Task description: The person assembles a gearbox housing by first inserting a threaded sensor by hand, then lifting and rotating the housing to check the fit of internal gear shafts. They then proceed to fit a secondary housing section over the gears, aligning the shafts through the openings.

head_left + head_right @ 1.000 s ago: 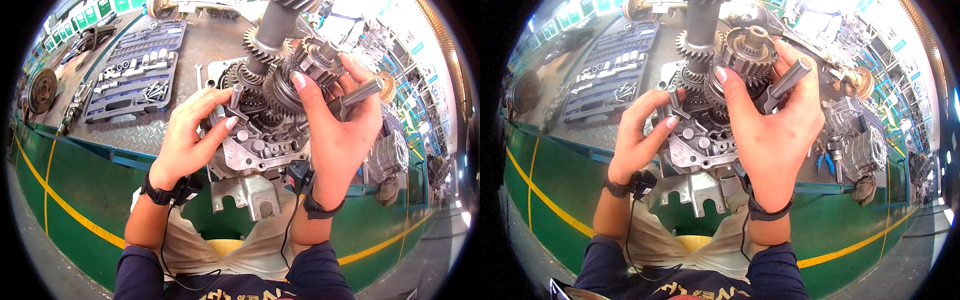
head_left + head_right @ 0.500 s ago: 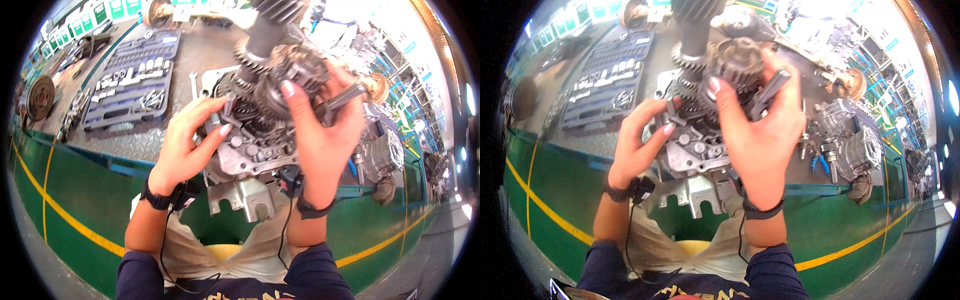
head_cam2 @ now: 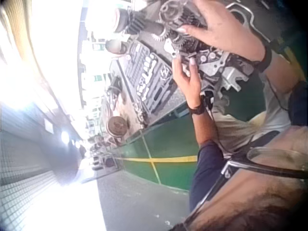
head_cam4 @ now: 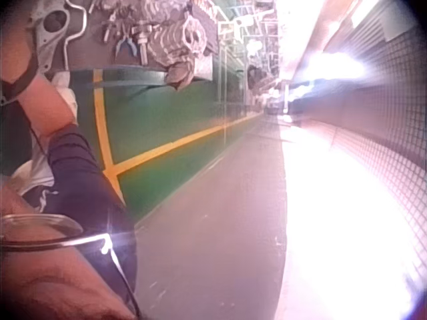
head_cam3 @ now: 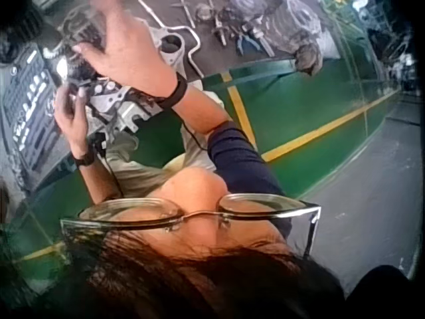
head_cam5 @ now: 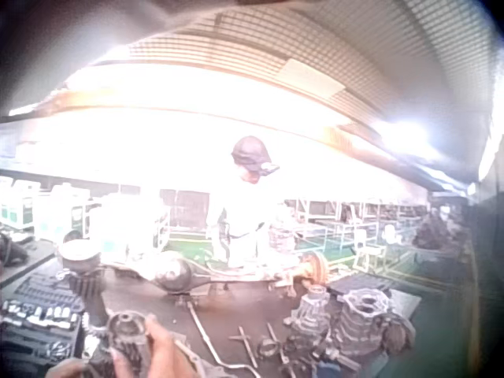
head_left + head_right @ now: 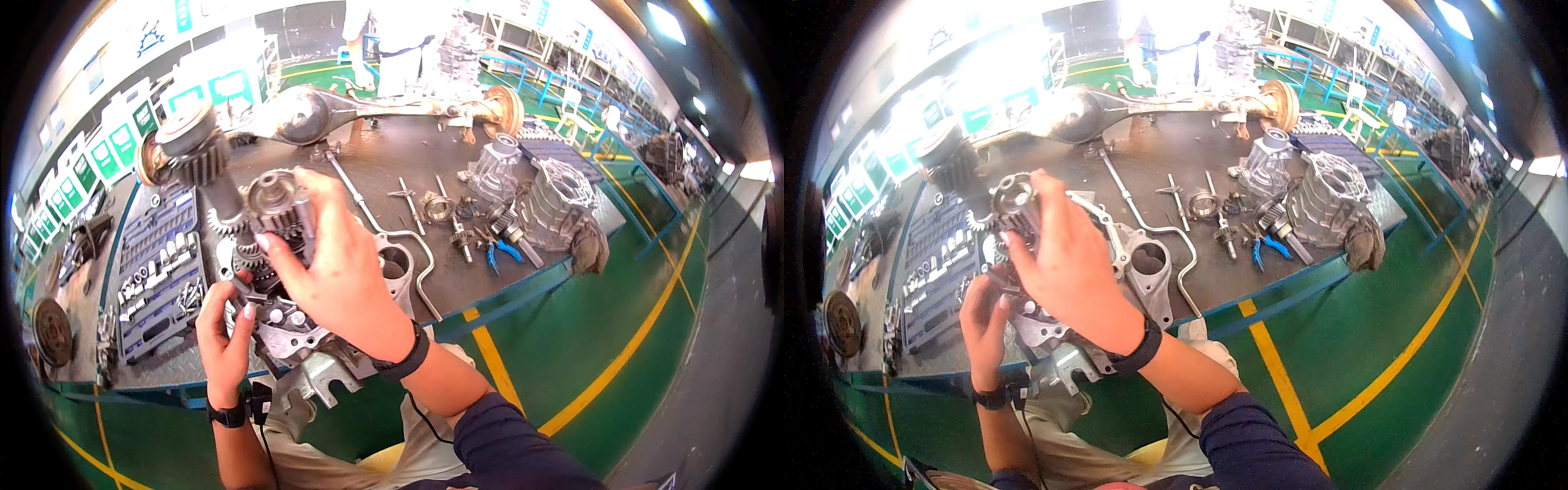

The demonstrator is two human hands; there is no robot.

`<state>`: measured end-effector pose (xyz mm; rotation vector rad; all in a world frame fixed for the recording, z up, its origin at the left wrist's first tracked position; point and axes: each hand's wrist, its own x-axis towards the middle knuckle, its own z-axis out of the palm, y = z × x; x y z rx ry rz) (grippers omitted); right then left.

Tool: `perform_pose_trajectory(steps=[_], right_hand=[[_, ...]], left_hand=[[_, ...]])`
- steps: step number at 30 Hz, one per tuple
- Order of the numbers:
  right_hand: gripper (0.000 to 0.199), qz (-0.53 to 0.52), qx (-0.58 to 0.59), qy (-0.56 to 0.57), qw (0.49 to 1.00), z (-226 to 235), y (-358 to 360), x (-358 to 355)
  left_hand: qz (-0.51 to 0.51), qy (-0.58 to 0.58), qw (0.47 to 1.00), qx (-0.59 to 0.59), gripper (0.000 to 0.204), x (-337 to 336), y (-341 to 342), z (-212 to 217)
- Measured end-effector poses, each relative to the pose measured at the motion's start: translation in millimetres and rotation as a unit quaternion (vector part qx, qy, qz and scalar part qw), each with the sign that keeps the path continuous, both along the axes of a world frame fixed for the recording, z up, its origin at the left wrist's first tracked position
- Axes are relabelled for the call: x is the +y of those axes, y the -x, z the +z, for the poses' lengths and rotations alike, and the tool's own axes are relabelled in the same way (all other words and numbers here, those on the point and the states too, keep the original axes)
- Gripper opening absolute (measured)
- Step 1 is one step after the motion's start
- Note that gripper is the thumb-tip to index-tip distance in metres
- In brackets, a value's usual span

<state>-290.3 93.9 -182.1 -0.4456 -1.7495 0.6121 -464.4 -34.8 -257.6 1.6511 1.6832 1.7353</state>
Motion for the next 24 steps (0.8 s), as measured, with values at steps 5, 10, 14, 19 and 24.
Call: perform_pose_trajectory(steps=[5, 10, 14, 19, 24], right_hand=[[0.069, 0.020, -0.021, 0.024, 0.999, 2.1, -5.1, -1.0], [0.075, -0.014, 0.014, -0.064, 0.998, -3.0, -2.3, 3.7], [0.070, -0.003, 0.009, -0.041, 0.999, -2.2, -2.9, 2.4], [0.070, -0.005, 0.001, -0.037, 0.999, -3.0, -2.8, 2.4], [0.070, -0.002, 0.004, -0.028, 1.000, -0.6, -6.7, 0.8]], left_hand=[[-0.007, 0.009, 1.000, 0.011, 0.035, -2.0, 5.0, -2.9], [-0.024, 0.013, 0.998, -0.057, 0.036, -2.9, 14.9, -15.8], [-0.026, 0.014, 0.998, -0.062, 0.036, -1.7, 12.6, -14.4], [-0.016, 0.020, 0.997, -0.068, 0.038, -2.3, 13.0, -16.8], [-0.018, 0.021, 0.997, -0.070, 0.040, -2.7, 10.2, -12.2]])
